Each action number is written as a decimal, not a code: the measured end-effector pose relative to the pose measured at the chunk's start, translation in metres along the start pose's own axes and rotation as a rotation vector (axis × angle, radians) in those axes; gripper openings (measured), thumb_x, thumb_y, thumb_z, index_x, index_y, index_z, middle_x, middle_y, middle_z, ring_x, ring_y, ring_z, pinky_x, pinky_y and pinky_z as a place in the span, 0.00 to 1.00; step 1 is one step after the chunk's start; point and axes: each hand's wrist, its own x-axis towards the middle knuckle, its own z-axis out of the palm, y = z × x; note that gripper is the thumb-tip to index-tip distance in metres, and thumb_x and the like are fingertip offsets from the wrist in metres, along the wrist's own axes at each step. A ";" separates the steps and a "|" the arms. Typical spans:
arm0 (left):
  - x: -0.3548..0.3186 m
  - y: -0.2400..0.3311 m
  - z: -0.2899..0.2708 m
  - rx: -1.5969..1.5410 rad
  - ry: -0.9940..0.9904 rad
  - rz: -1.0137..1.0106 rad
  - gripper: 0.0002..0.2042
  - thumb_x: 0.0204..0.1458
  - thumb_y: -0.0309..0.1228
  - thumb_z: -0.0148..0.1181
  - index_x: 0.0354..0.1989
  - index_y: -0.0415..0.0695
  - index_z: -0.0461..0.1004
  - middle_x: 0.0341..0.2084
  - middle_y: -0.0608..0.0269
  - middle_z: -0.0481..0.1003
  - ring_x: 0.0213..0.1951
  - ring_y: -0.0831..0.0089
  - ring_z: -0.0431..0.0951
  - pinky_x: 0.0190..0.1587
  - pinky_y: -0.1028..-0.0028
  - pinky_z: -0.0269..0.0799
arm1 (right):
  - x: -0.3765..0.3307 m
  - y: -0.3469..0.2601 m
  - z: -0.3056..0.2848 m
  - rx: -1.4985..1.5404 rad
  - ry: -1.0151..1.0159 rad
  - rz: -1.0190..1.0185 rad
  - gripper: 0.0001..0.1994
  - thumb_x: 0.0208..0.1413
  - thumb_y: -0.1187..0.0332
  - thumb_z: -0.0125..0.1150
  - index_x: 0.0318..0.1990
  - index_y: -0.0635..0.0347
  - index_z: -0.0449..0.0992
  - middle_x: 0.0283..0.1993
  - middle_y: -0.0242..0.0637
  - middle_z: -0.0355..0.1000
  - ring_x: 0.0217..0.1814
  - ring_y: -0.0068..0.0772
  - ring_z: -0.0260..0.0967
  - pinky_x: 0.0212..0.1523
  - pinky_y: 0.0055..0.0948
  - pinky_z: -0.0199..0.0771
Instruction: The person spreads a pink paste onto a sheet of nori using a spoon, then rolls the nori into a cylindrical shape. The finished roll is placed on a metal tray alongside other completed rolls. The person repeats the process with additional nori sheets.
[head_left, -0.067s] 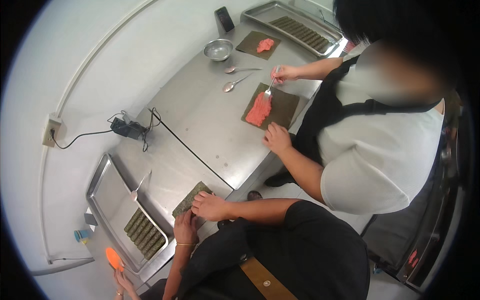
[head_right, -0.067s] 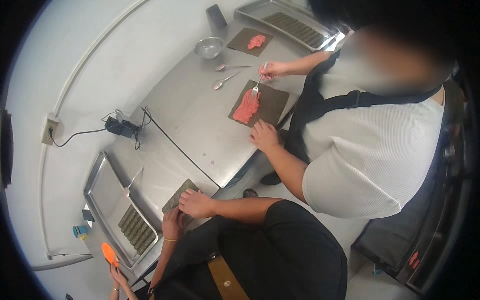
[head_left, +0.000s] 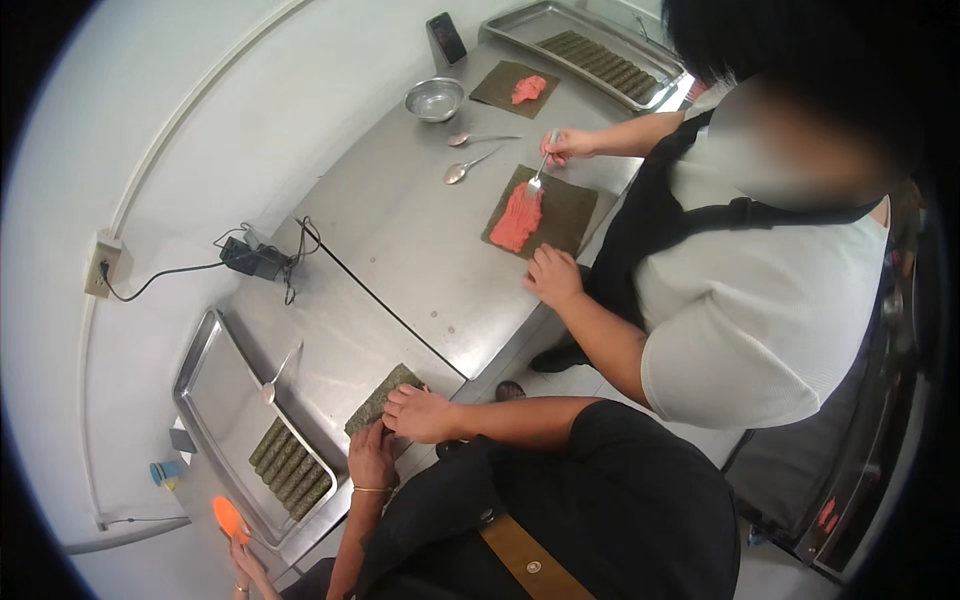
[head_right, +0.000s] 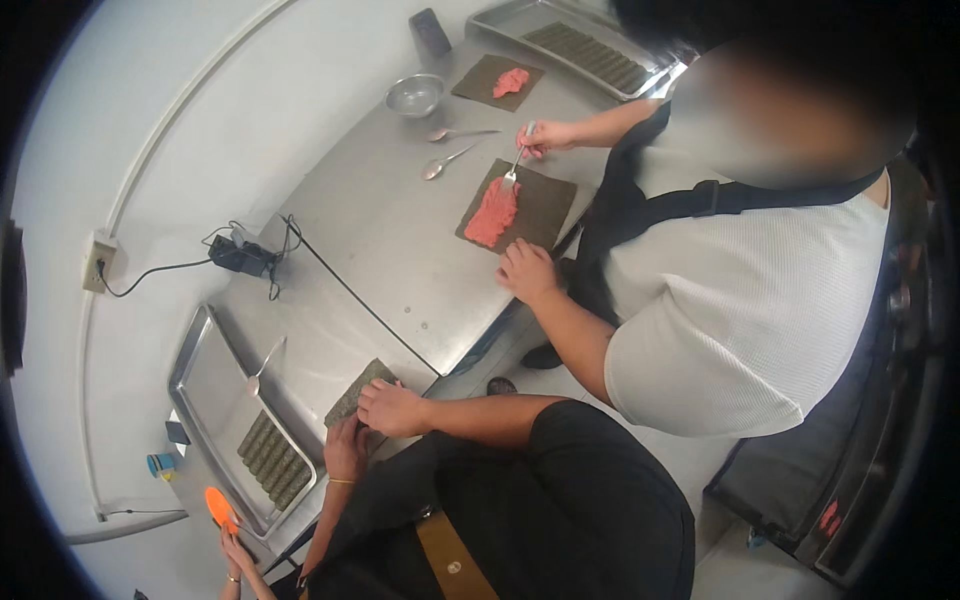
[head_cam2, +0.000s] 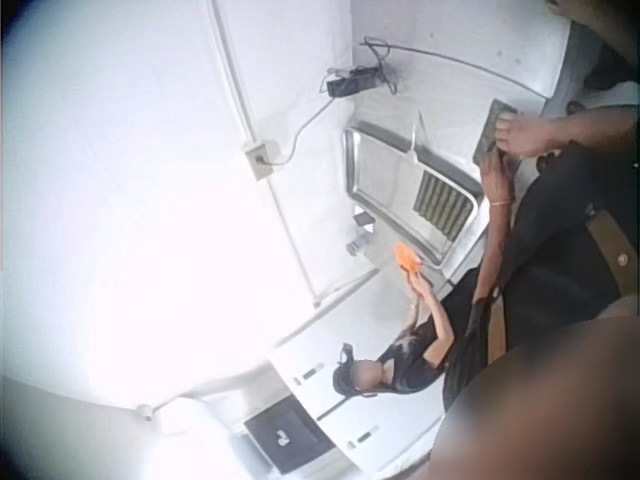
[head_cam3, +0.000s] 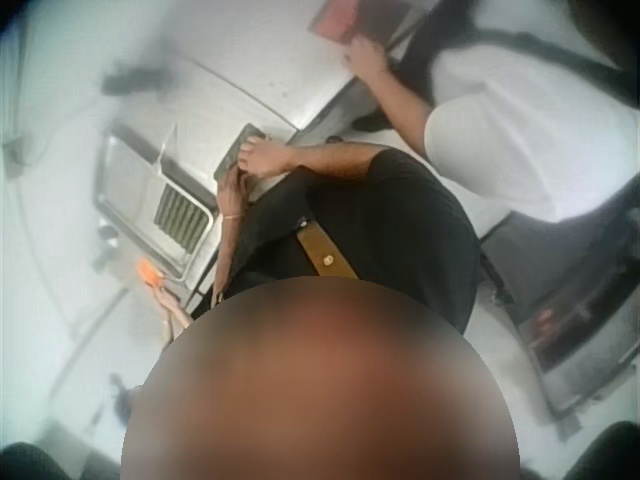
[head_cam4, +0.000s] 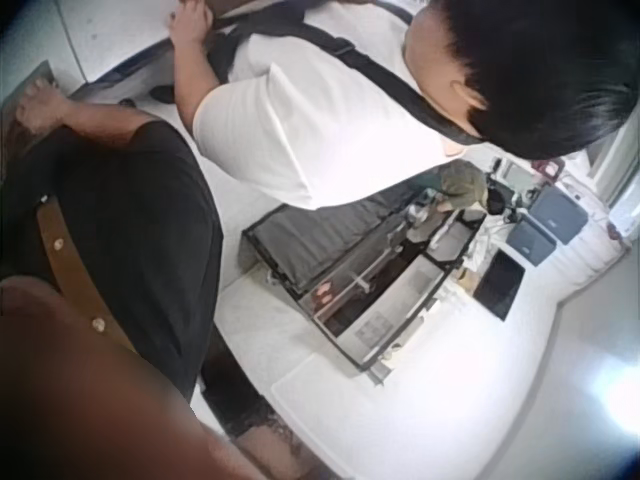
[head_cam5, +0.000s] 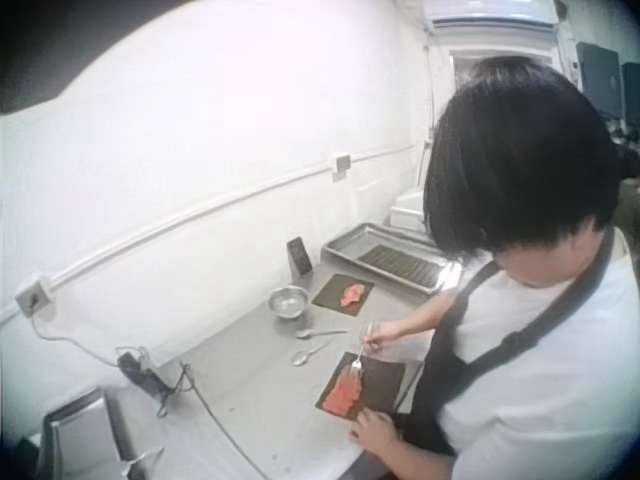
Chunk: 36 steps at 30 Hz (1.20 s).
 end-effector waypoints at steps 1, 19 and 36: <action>0.001 0.000 0.001 -0.004 0.005 0.001 0.18 0.58 0.32 0.70 0.56 0.42 0.80 0.49 0.52 0.82 0.52 0.48 0.80 0.57 0.53 0.75 | 0.000 0.000 -0.001 0.008 0.005 -0.003 0.12 0.61 0.63 0.60 0.43 0.61 0.82 0.47 0.41 0.77 0.58 0.45 0.70 0.62 0.43 0.68; 0.005 0.002 0.005 0.061 0.061 -0.027 0.17 0.59 0.29 0.69 0.56 0.39 0.80 0.47 0.50 0.82 0.51 0.48 0.81 0.56 0.53 0.76 | 0.010 0.004 0.009 -0.045 0.005 -0.011 0.15 0.60 0.63 0.60 0.47 0.64 0.82 0.49 0.40 0.77 0.60 0.43 0.71 0.61 0.43 0.68; -0.015 -0.020 0.038 0.054 0.351 0.153 0.17 0.63 0.25 0.64 0.61 0.39 0.79 0.58 0.44 0.81 0.61 0.45 0.80 0.67 0.49 0.72 | 0.011 0.006 0.010 -0.090 -0.005 -0.047 0.17 0.59 0.64 0.61 0.51 0.64 0.80 0.49 0.40 0.77 0.58 0.43 0.70 0.62 0.43 0.67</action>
